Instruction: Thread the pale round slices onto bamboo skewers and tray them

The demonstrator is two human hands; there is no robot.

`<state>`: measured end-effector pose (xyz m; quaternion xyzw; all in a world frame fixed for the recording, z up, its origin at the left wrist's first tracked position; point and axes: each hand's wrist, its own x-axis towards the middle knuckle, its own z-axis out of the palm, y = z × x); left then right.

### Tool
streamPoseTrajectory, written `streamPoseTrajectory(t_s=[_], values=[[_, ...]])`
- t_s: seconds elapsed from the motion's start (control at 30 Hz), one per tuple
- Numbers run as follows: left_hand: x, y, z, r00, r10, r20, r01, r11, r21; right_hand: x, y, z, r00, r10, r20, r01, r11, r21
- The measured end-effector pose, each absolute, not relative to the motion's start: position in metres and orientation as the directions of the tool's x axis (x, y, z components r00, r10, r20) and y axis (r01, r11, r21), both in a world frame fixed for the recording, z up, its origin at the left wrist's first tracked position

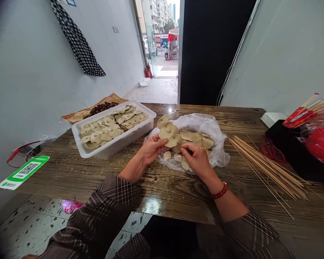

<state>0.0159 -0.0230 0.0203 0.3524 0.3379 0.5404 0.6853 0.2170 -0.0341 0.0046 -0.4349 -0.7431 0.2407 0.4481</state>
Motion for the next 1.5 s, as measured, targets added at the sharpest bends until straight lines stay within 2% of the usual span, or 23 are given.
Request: streamPoseTrajectory(t_s=[0.2,0.37,0.5,0.67,0.87,1.13,1.33,1.5], values=[[0.017,-0.027,0.019,0.14,0.987,-0.077,-0.496,0.137,0.858,0.222,-0.038,0.004,-0.252,0.866,0.432,0.443,0.5,-0.744],[0.013,-0.024,0.017,0.109,0.985,-0.131,-0.62,0.171,0.766,0.226,-0.038,0.001,-0.259,0.884,0.39,0.432,0.467,-0.772],[0.013,-0.022,0.016,0.058,0.996,-0.065,-0.696,0.087,0.713,0.227,-0.039,-0.004,-0.297,0.882,0.367,0.458,0.469,-0.756],[0.018,-0.022,0.013,0.068,0.997,-0.03,-0.733,0.07,0.677,0.236,-0.034,-0.012,-0.269,0.873,0.407,0.582,0.484,-0.653],[0.018,-0.022,0.011,0.064,0.998,-0.026,-0.741,0.065,0.668,0.239,-0.025,-0.007,-0.332,0.834,0.44,0.645,0.542,-0.54],[0.016,-0.021,0.012,0.088,0.994,-0.068,-0.754,0.111,0.647,0.225,-0.015,0.047,-0.288,0.799,0.529,0.778,0.517,-0.357],[0.025,-0.022,0.005,0.179,0.978,-0.103,-0.734,0.203,0.648,0.178,0.001,0.097,-0.387,0.73,0.564,0.77,0.592,-0.239],[0.032,-0.022,0.001,0.218,0.971,-0.098,-0.731,0.229,0.642,0.105,0.019,0.119,-0.561,0.61,0.56,0.659,0.738,-0.144]])
